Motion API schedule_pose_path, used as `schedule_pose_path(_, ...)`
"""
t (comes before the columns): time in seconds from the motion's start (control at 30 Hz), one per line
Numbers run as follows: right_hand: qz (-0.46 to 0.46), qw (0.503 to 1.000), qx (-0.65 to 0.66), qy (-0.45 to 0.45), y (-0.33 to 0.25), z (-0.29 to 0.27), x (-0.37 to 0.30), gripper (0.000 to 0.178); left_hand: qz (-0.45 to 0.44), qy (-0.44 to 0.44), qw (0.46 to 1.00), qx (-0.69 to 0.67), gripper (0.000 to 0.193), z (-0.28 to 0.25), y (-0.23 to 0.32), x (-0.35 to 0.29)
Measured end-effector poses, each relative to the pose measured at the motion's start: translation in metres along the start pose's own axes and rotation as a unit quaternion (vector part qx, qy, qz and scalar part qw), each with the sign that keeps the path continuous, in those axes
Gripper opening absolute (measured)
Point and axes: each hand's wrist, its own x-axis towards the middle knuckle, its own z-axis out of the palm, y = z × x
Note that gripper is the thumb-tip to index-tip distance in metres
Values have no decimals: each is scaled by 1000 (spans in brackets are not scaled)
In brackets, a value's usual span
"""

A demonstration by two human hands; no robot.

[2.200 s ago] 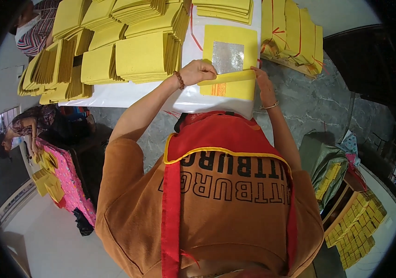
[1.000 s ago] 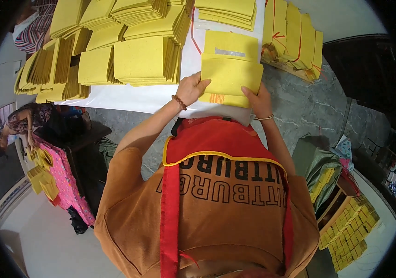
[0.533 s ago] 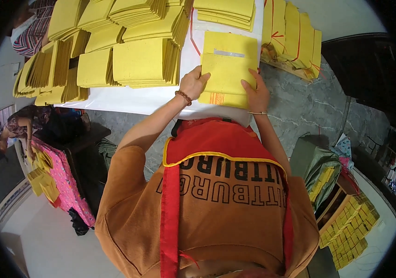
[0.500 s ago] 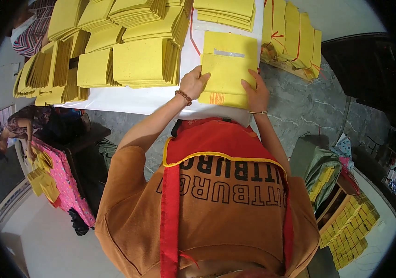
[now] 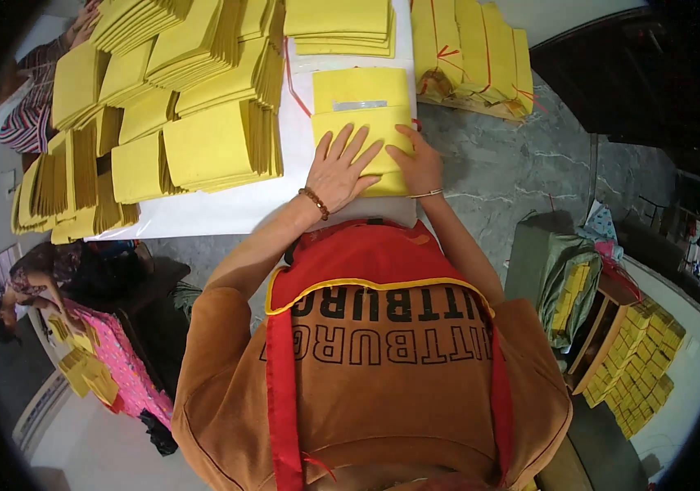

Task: Folding yellow ritual paper sheets into stacks.

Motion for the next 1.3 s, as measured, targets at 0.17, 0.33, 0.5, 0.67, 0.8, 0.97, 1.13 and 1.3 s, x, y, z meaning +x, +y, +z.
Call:
schedule_pose_path(0.17, 42, 998, -38, -30, -10, -7, -7, 45, 9, -36, 997, 62, 64, 21, -4, -3)
schedule_pose_path(0.33, -232, 913, -332, -38, -18, -14, -37, 56, 4, -47, 996, 81, 64, 21, -2, -2)
schedule_pose_path(0.5, -243, 915, -312, -76, -1, -10, -44, 61, 18, -47, 996, 73, 63, 20, -4, 1)
schedule_pose_path(0.67, -239, 925, -280, -91, -1, -14, -41, 59, 122, -49, 980, 148, 58, 11, -6, 10)
schedule_pose_path(0.8, -129, 982, 39, -133, 6, -28, -29, 45, 147, -11, 967, 207, 50, 10, 2, 20)
schedule_pose_path(0.97, -53, 962, 266, -36, -3, -42, -25, 40, 28, -47, 998, -10, 36, -25, -12, 38)
schedule_pose_path(1.13, 53, 957, 284, 2, 21, -41, -39, 47, -1, 83, 997, 0, 39, -125, -46, 92)
schedule_pose_path(1.3, 28, 972, 235, 14, 19, -33, -43, 45, 31, 252, 959, 123, 41, -104, -100, 156)
